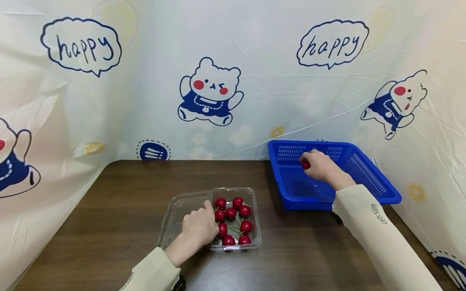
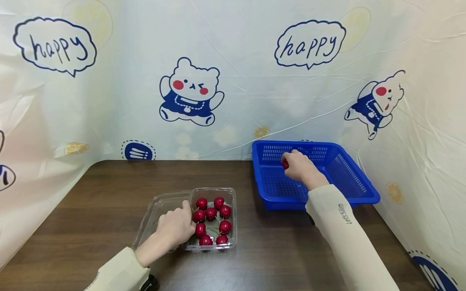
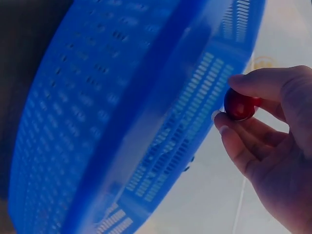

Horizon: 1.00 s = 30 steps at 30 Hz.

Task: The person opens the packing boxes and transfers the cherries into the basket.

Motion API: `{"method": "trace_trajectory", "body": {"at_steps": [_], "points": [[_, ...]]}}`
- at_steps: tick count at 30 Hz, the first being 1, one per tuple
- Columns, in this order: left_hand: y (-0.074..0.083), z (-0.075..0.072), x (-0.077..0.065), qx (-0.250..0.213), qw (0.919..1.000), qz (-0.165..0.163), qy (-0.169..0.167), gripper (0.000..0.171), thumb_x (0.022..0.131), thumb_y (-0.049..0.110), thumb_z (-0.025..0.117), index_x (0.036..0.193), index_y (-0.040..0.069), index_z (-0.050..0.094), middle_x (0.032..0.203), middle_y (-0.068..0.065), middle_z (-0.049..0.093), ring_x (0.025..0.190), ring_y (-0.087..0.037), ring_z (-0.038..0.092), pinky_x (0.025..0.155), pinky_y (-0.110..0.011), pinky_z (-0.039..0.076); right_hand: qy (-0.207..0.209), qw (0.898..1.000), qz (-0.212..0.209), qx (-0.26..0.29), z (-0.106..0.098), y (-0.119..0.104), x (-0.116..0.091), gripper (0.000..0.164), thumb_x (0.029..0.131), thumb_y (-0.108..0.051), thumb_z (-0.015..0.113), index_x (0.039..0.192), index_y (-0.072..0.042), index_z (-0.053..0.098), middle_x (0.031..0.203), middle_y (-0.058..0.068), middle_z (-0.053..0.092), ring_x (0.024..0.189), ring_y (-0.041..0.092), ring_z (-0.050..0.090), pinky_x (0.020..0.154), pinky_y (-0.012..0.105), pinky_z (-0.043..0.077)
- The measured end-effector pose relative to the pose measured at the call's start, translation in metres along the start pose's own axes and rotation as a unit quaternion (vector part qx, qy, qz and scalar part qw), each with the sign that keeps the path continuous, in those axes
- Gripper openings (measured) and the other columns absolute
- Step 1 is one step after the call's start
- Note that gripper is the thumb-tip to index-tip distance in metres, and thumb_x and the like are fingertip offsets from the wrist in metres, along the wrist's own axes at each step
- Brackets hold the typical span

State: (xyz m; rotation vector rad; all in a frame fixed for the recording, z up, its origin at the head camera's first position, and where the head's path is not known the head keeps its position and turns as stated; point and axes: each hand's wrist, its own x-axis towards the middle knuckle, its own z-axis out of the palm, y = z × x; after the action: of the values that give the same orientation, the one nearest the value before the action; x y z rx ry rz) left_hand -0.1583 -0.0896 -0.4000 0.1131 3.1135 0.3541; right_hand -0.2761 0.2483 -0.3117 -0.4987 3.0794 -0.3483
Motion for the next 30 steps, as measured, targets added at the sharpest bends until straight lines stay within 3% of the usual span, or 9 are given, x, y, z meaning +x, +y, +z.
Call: {"method": "trace_trajectory", "body": {"at_steps": [10, 20, 30], "points": [[0.001, -0.001, -0.001, 0.001, 1.0000, -0.001, 0.003, 0.032, 0.074, 0.015, 0.062, 0.095, -0.002, 0.046, 0.066, -0.017, 0.066, 0.055, -0.034, 0.062, 0.046, -0.045, 0.048, -0.023, 1.000, 0.016, -0.011, 0.012, 0.019, -0.004, 0.036, 0.085, -0.005, 0.062, 0.118, 0.008, 0.060, 0.107, 0.030, 0.060, 0.090, 0.038, 0.055, 0.080, 0.057, 0.051], [0.001, 0.001, 0.000, -0.001, 1.0000, -0.004, 0.002, 0.031, 0.075, 0.016, 0.062, 0.095, -0.002, 0.045, 0.066, -0.017, 0.065, 0.054, -0.033, 0.062, 0.045, -0.045, 0.048, -0.084, 0.995, 0.045, -0.013, 0.025, 0.035, -0.008, 0.036, 0.087, -0.004, 0.060, 0.120, 0.009, 0.058, 0.107, 0.028, 0.064, 0.088, 0.035, 0.058, 0.080, 0.055, 0.053], [0.000, 0.002, 0.001, -0.006, 1.0000, -0.007, -0.001, 0.031, 0.074, 0.015, 0.061, 0.096, -0.002, 0.045, 0.069, -0.018, 0.067, 0.057, -0.034, 0.063, 0.046, -0.046, 0.049, -0.114, 0.993, 0.038, -0.023, 0.037, 0.041, -0.007, 0.033, 0.087, -0.006, 0.062, 0.116, 0.010, 0.060, 0.100, 0.027, 0.065, 0.084, 0.033, 0.060, 0.076, 0.051, 0.054]]}}
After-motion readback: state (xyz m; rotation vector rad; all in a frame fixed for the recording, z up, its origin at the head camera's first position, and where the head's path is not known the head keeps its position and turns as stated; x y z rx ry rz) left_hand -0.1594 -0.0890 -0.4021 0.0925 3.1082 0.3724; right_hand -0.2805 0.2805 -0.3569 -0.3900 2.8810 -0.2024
